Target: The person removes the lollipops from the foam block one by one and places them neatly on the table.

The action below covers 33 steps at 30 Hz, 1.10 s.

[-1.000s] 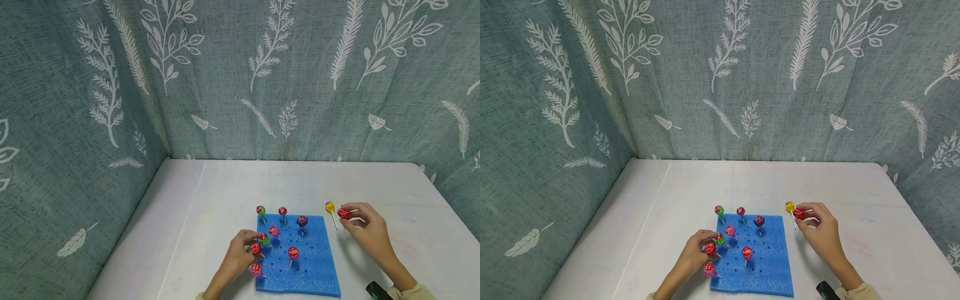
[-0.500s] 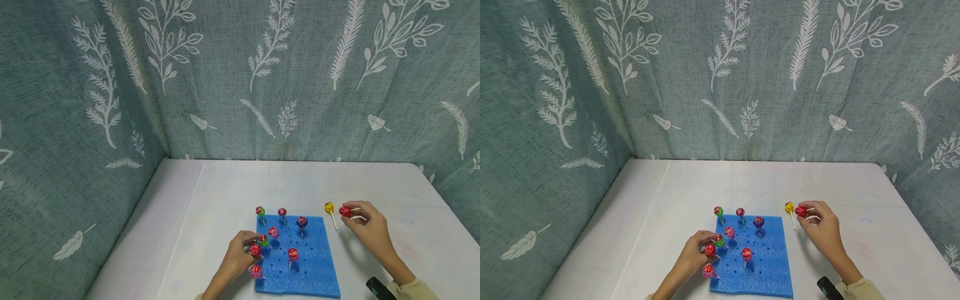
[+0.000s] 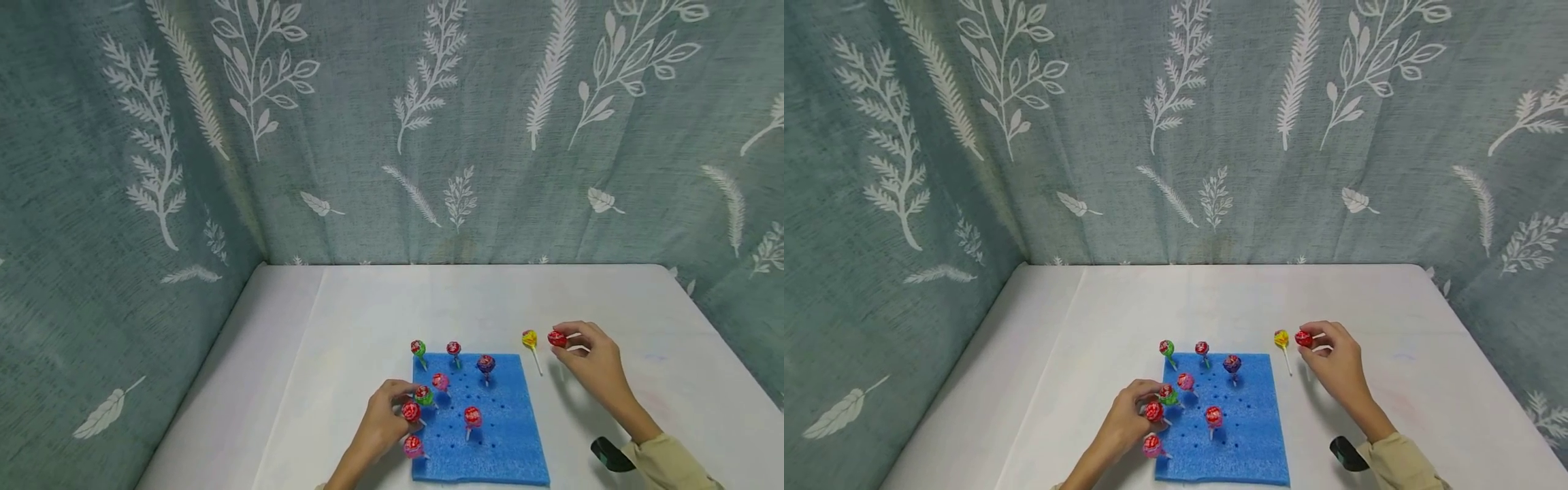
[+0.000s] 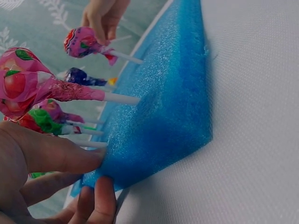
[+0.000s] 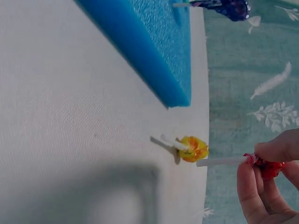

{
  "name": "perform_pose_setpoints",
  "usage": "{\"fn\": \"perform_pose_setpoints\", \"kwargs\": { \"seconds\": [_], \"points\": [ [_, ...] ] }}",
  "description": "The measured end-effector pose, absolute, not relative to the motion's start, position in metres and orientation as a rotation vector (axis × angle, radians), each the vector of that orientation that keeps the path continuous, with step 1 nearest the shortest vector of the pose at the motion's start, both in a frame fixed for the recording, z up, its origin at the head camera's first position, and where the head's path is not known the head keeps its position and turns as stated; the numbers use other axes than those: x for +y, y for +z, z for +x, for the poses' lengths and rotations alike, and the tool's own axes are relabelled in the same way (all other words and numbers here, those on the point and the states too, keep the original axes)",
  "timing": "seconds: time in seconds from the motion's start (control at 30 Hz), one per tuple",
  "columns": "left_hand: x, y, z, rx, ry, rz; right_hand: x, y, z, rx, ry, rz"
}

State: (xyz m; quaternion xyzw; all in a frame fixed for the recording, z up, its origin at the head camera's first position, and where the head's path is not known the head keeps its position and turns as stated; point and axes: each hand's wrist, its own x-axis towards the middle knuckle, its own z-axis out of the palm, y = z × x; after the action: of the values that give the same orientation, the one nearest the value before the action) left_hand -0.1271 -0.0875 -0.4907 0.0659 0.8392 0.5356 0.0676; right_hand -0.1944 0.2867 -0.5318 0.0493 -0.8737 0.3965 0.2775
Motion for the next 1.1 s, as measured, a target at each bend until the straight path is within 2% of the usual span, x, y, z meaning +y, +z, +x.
{"fn": "perform_pose_setpoints", "kwargs": {
  "seconds": [0.47, 0.77, 1.1],
  "points": [
    [-0.088, -0.488, -0.126, 2.538, 1.617, 0.23, 0.288, -0.534, -0.199, -2.464, 0.98, 0.011],
    [-0.088, -0.487, -0.127, 2.513, 1.65, 0.235, 0.264, -0.478, -0.183, -2.592, 1.088, -0.053],
    [-0.088, -0.487, -0.127, 2.498, 1.607, 0.177, 0.269, -0.482, -0.196, -2.694, 1.084, -0.088]
  ]
}}
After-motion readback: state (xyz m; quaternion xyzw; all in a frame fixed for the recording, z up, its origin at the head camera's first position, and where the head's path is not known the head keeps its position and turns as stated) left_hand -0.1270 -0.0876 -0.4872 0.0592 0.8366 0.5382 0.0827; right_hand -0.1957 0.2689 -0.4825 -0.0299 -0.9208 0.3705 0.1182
